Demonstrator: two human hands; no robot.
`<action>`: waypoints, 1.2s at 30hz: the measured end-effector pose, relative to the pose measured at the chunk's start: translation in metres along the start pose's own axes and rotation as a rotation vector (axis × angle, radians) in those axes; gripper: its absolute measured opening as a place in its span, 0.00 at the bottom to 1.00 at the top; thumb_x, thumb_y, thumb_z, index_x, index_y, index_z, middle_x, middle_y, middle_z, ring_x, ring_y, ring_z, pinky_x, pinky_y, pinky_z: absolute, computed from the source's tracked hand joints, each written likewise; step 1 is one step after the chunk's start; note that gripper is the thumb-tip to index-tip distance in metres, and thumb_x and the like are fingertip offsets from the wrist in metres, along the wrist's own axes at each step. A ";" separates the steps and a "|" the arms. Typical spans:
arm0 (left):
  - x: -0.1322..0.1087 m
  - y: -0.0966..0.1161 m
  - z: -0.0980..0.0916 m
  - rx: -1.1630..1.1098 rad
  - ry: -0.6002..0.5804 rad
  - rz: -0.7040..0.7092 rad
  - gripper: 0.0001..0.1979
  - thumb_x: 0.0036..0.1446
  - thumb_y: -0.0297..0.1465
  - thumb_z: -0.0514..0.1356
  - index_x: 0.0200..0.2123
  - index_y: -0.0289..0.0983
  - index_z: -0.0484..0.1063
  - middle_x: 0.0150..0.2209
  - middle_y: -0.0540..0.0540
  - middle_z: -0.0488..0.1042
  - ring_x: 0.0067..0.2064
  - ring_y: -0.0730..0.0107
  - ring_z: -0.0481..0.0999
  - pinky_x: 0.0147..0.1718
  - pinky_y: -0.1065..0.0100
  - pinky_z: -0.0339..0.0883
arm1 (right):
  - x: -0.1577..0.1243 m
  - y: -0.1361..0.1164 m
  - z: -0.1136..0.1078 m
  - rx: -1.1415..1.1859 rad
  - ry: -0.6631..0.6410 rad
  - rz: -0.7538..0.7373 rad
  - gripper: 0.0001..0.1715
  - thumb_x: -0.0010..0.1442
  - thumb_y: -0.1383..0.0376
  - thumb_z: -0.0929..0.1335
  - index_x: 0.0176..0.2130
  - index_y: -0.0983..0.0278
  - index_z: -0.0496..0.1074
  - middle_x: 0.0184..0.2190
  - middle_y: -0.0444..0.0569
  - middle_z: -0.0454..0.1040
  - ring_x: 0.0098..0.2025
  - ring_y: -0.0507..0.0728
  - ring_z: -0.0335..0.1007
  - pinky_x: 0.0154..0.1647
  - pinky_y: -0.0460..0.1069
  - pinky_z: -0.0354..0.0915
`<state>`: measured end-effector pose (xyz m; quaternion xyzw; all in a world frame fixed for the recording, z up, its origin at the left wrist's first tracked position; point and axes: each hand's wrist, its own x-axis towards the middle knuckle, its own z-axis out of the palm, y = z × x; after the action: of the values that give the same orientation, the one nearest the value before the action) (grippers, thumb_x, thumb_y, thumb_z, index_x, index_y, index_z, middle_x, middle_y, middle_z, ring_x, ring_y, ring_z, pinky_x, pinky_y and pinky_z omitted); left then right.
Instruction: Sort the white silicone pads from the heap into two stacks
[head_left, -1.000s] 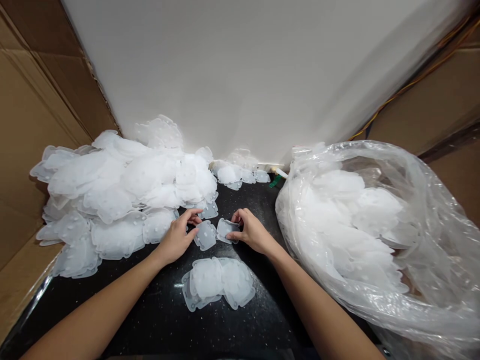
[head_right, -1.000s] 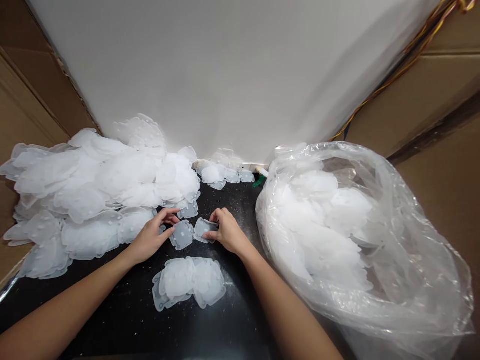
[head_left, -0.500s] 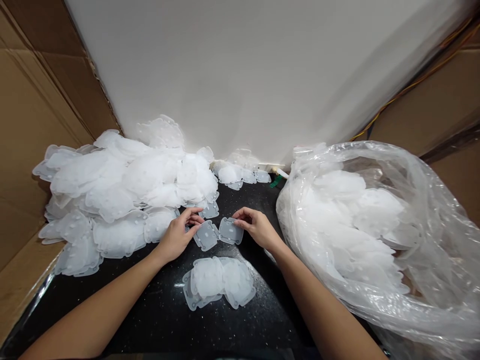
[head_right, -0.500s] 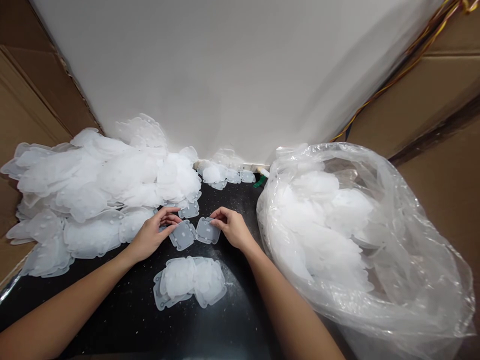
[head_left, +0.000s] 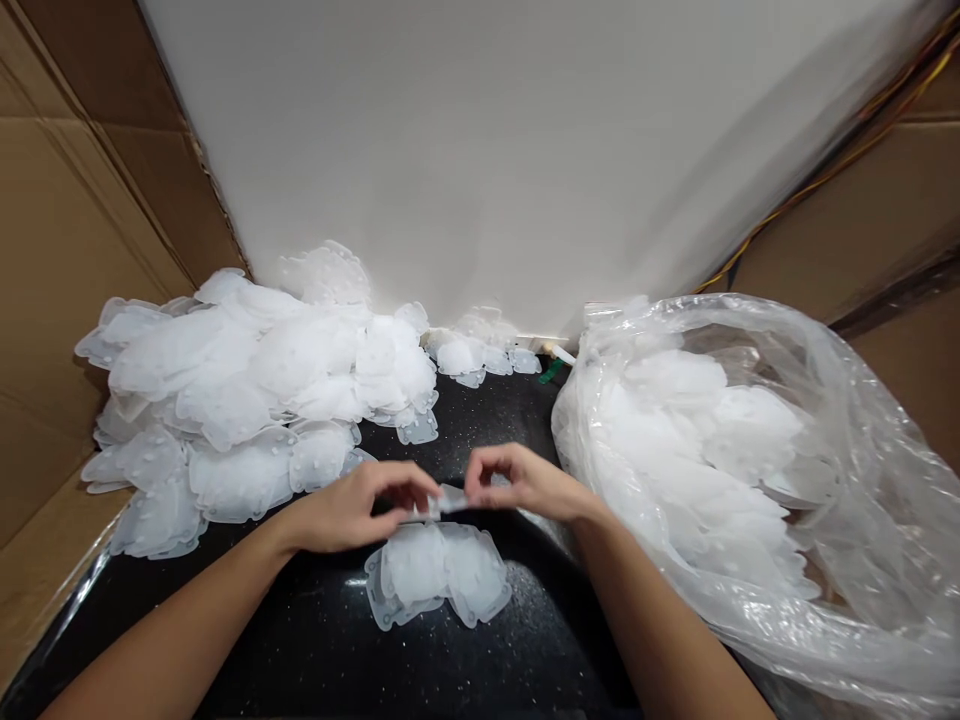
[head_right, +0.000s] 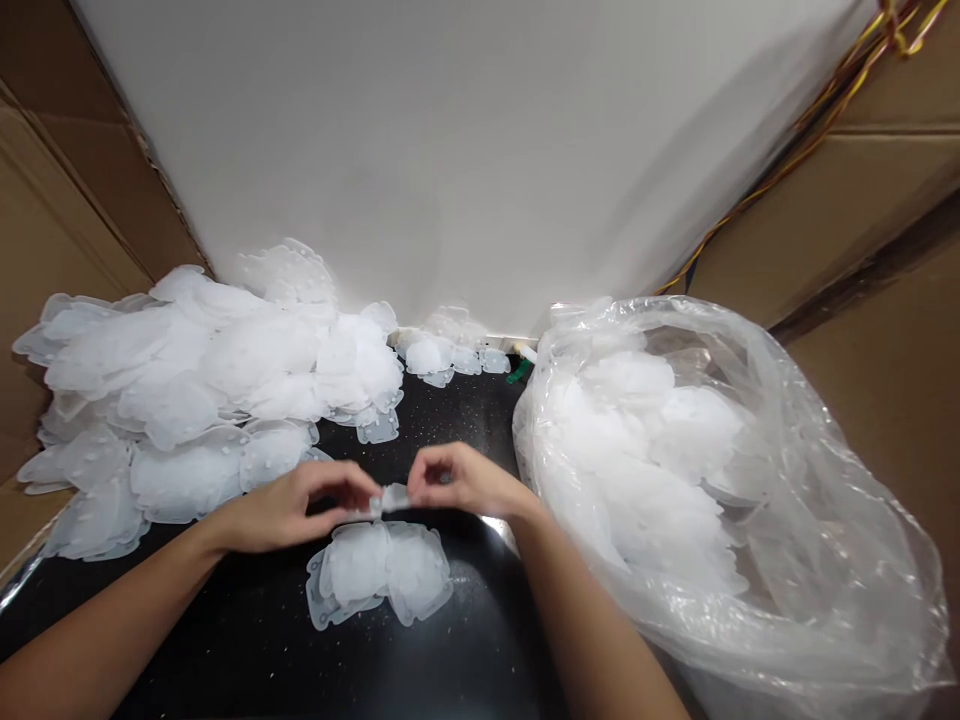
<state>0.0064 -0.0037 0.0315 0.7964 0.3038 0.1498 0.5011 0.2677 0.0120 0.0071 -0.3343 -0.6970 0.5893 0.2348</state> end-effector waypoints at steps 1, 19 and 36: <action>-0.003 0.006 0.001 0.037 -0.125 0.026 0.20 0.56 0.21 0.56 0.51 0.40 0.73 0.43 0.45 0.78 0.41 0.67 0.77 0.41 0.67 0.70 | -0.003 -0.006 0.002 -0.036 -0.156 -0.015 0.14 0.53 0.55 0.74 0.31 0.64 0.74 0.29 0.45 0.74 0.32 0.52 0.68 0.37 0.48 0.63; 0.012 -0.029 -0.005 -0.577 0.657 -0.233 0.11 0.54 0.34 0.66 0.40 0.37 0.75 0.38 0.45 0.78 0.42 0.65 0.78 0.48 0.62 0.71 | 0.114 0.017 0.028 -0.886 0.584 -0.151 0.47 0.55 0.59 0.73 0.67 0.57 0.52 0.68 0.64 0.48 0.67 0.75 0.47 0.57 0.69 0.59; 0.019 -0.033 0.009 -1.034 0.721 -0.341 0.14 0.61 0.31 0.60 0.48 0.35 0.64 0.36 0.42 0.77 0.44 0.58 0.81 0.56 0.54 0.67 | 0.064 0.041 0.008 -1.153 0.431 -0.395 0.20 0.64 0.77 0.61 0.47 0.62 0.75 0.55 0.55 0.74 0.52 0.61 0.67 0.52 0.58 0.59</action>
<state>0.0152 0.0127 -0.0034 0.2931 0.4635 0.4528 0.7030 0.2273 0.0577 -0.0392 -0.3830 -0.8874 -0.0145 0.2562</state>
